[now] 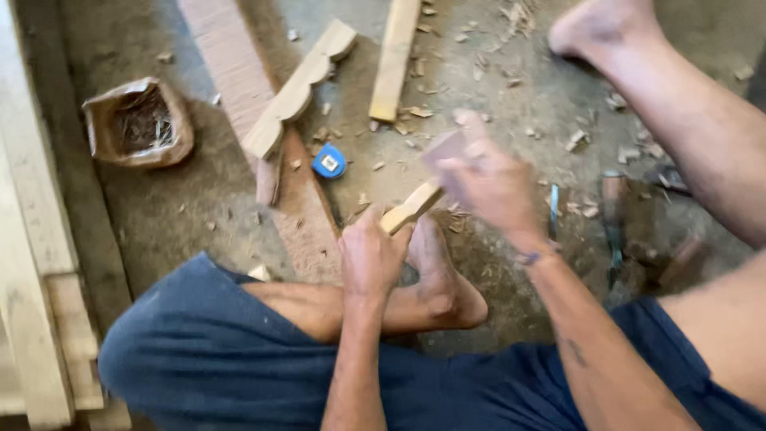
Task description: The person sands shaped pieces of wood with sandpaper, turning them by hand to rub along the edges and curved surfaces.
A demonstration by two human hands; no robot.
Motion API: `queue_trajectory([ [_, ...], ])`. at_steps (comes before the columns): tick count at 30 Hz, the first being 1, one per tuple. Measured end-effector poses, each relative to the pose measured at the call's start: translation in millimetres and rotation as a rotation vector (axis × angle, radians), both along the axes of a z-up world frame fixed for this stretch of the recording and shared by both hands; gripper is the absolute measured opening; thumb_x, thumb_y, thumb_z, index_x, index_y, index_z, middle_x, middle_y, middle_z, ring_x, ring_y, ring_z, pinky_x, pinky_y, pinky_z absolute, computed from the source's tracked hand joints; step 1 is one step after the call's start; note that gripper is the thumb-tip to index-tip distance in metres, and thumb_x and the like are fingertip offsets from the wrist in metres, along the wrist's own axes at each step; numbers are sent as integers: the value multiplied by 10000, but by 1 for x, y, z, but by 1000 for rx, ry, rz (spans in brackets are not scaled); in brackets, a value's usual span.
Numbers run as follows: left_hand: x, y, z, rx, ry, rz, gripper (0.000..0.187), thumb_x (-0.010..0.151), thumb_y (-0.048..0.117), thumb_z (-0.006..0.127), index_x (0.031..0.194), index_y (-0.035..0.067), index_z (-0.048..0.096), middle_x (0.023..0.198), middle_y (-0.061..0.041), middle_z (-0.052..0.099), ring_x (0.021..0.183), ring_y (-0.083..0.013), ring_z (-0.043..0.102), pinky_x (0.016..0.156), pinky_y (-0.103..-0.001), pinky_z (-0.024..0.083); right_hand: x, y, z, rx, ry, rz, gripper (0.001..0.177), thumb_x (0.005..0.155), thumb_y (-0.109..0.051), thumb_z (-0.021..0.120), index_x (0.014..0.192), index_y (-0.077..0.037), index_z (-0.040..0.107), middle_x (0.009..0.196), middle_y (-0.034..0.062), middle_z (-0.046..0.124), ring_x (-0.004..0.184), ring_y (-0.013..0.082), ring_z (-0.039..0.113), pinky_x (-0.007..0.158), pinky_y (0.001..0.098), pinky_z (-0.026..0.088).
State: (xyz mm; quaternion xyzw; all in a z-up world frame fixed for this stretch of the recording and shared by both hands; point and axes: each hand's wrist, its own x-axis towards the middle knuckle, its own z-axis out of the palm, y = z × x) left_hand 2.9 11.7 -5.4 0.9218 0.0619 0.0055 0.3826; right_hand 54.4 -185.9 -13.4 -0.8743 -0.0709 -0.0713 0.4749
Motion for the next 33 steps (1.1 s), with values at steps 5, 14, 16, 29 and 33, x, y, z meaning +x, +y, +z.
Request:
queue_trajectory([
  [5,-4,-2,27,-94,3,20,262,822,218,826,983,67,684,826,-178,733,786,-397,721,670,-466,565,-33,-23,19,60,435,-173,261,1064,-230,658,1304,-128,676,1046,105,773,861,168,754,726,325,590],
  [14,-8,-25,28,68,-81,-149,282,876,287,801,1010,103,635,862,-147,695,776,-367,692,675,-471,536,-43,19,23,-540,95,115,654,860,33,579,1476,-188,581,1493,69,615,832,323,664,694,398,581],
  [16,-11,-28,23,69,-183,-184,282,892,236,765,1084,94,615,891,-153,684,795,-372,685,688,-475,531,-43,11,20,-551,127,105,699,855,47,569,1512,-191,547,1521,54,594,897,341,674,756,418,584],
  [29,-3,-32,18,116,-148,-147,234,861,217,739,997,84,602,891,-168,678,763,-405,669,634,-492,522,-53,8,13,-357,126,175,738,805,56,519,1479,-242,565,1542,107,541,1029,372,657,826,447,531],
  [33,-27,-25,16,89,-136,-211,222,907,206,727,1047,85,605,942,-172,674,818,-422,661,662,-490,519,-42,6,3,-330,13,202,625,862,-43,541,1459,-222,577,1507,47,573,1233,331,661,925,460,525],
])
